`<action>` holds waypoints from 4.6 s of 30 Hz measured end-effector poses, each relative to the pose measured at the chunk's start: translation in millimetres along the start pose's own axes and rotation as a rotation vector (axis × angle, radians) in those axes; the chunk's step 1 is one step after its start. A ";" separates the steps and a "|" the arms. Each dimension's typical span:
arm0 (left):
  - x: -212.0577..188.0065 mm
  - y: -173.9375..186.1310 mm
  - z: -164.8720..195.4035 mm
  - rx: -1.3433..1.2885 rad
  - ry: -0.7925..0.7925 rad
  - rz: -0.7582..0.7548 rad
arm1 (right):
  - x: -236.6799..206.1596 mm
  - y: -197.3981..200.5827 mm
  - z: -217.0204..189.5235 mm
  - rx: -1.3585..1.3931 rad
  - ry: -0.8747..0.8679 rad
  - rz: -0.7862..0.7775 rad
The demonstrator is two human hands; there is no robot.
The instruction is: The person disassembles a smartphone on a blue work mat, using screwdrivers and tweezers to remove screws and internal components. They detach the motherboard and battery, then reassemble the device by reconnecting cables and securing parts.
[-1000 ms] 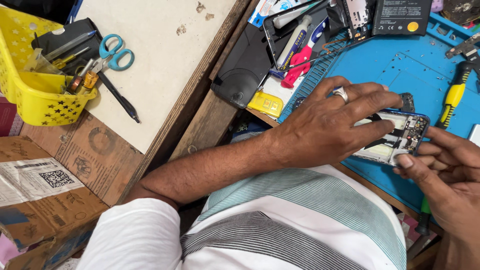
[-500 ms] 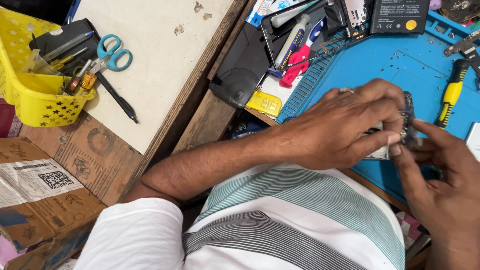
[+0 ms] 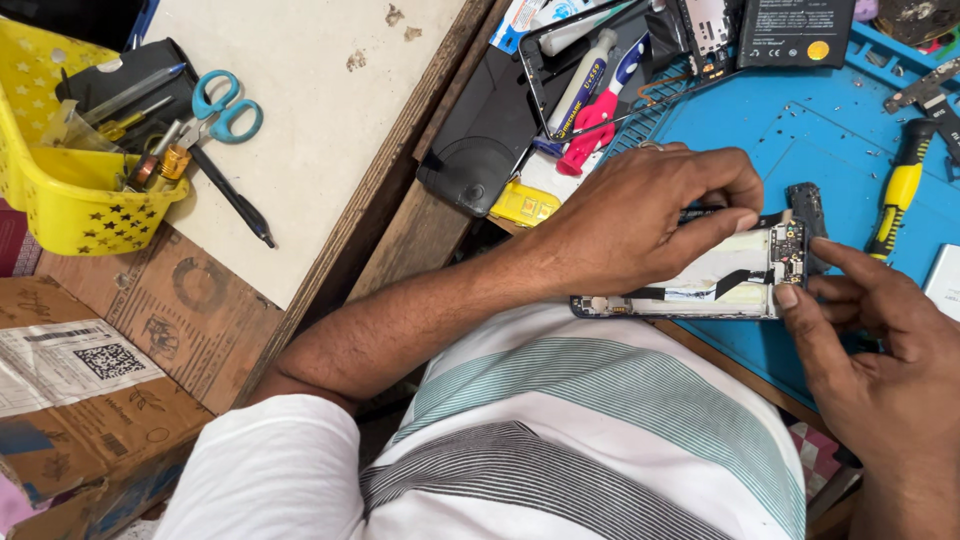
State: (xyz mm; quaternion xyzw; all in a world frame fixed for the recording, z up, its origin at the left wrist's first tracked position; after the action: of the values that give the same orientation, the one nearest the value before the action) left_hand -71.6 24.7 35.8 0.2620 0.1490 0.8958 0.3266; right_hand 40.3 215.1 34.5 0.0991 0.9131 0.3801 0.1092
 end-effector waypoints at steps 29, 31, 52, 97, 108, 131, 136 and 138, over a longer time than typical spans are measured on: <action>1.1 2.0 -11.5 0.017 -0.001 -0.212 | -2.0 5.8 32.5 -0.143 0.007 0.060; 0.2 0.2 -15.1 0.008 0.020 -0.233 | -3.7 13.7 50.2 -0.283 0.006 0.168; 0.8 -3.2 10.5 0.406 -0.016 -0.293 | 7.9 31.2 23.0 -0.411 0.066 0.245; 79.0 -113.9 -70.0 -1.056 0.162 0.162 | 18.2 32.9 73.0 0.285 -0.059 0.022; 90.2 -37.3 -40.7 -0.759 -0.105 0.245 | 16.8 37.2 86.7 0.115 -0.050 0.154; 71.0 -58.3 -22.5 -1.043 0.296 0.235 | 8.6 48.7 5.1 0.051 0.067 0.319; 70.1 -57.8 3.0 -0.942 0.167 0.117 | 14.6 58.1 -0.2 -0.045 -0.004 0.359; 69.9 -52.8 13.9 -0.651 0.086 0.060 | 15.9 57.7 7.7 -0.019 -0.039 0.331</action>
State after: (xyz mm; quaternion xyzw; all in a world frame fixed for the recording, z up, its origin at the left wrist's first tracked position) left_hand -82.3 111.6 50.1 0.1100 -0.1394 0.9160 0.3598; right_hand 32.9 264.4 68.5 0.2546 0.8783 0.3997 0.0639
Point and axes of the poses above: each hand's wrist, its own x-axis towards the middle knuckle, its own y-axis out of the back of the hand, z = x × y, the point moved 6 cm from there along x, towards the middle knuckle, and after that the axes turned 9 degrees about -y, right-handed, at the moved point
